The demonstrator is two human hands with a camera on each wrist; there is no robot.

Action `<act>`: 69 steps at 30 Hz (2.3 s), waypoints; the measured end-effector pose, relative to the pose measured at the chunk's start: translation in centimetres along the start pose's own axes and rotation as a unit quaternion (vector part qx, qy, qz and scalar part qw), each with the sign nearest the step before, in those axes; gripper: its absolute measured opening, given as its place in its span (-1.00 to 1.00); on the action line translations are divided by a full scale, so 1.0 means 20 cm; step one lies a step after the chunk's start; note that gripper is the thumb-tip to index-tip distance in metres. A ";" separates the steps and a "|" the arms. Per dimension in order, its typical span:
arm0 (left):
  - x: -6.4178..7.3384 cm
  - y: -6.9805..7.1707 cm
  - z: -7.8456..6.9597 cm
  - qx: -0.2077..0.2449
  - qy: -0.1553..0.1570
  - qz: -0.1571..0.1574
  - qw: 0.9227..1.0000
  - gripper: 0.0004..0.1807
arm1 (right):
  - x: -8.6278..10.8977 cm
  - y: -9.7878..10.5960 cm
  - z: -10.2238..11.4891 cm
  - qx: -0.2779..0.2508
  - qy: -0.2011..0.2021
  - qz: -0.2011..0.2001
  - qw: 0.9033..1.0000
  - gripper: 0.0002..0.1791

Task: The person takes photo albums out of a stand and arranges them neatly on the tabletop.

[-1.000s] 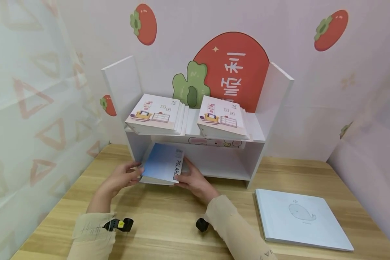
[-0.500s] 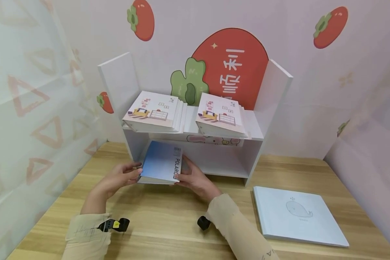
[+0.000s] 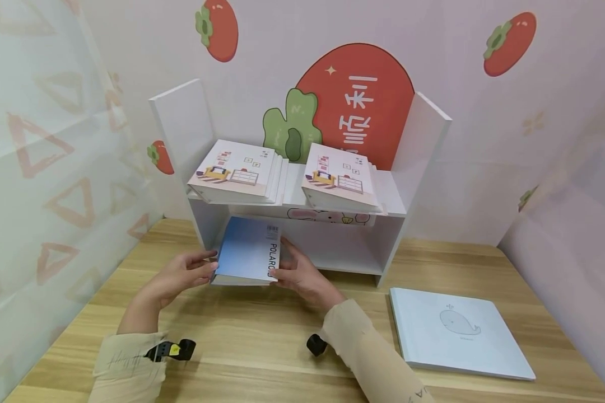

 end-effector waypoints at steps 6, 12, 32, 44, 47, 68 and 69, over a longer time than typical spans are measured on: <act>0.01 -0.01 -0.01 -0.002 -0.010 0.006 1.000 -0.26 | 0.02 0.00 0.02 -0.004 0.003 0.011 1.000 0.05; 0.01 -0.02 -0.01 -0.007 -0.015 0.013 1.000 -0.23 | 0.04 0.00 0.03 -0.001 0.006 0.013 1.000 0.04; 0.01 -0.09 -0.08 -0.026 -0.034 0.031 0.999 -0.23 | 0.16 0.02 0.09 0.040 0.008 0.013 0.999 0.09; 0.01 -0.14 -0.10 -0.044 -0.031 0.029 0.998 -0.25 | 0.25 0.02 0.13 0.091 0.027 0.025 0.995 0.11; 0.01 -0.16 -0.10 -0.051 -0.027 0.026 0.998 -0.24 | 0.27 0.01 0.14 0.093 0.032 0.027 0.995 0.12; 0.00 -0.28 -0.14 -0.051 -0.039 0.050 0.997 -0.22 | 0.44 0.03 0.16 0.095 0.039 0.017 0.995 0.12; 0.00 -0.29 -0.14 -0.051 -0.040 0.051 0.997 -0.22 | 0.44 0.03 0.17 0.095 0.040 0.017 0.995 0.12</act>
Point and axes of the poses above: each hand's wrist, its own x-axis away from the middle knuckle, its own y-axis out of the back of the hand, z = x × y, the point moved 5 cm from there along -x, towards the middle knuckle, and after that the axes turned 13 degrees about z, right-handed, at the moved point
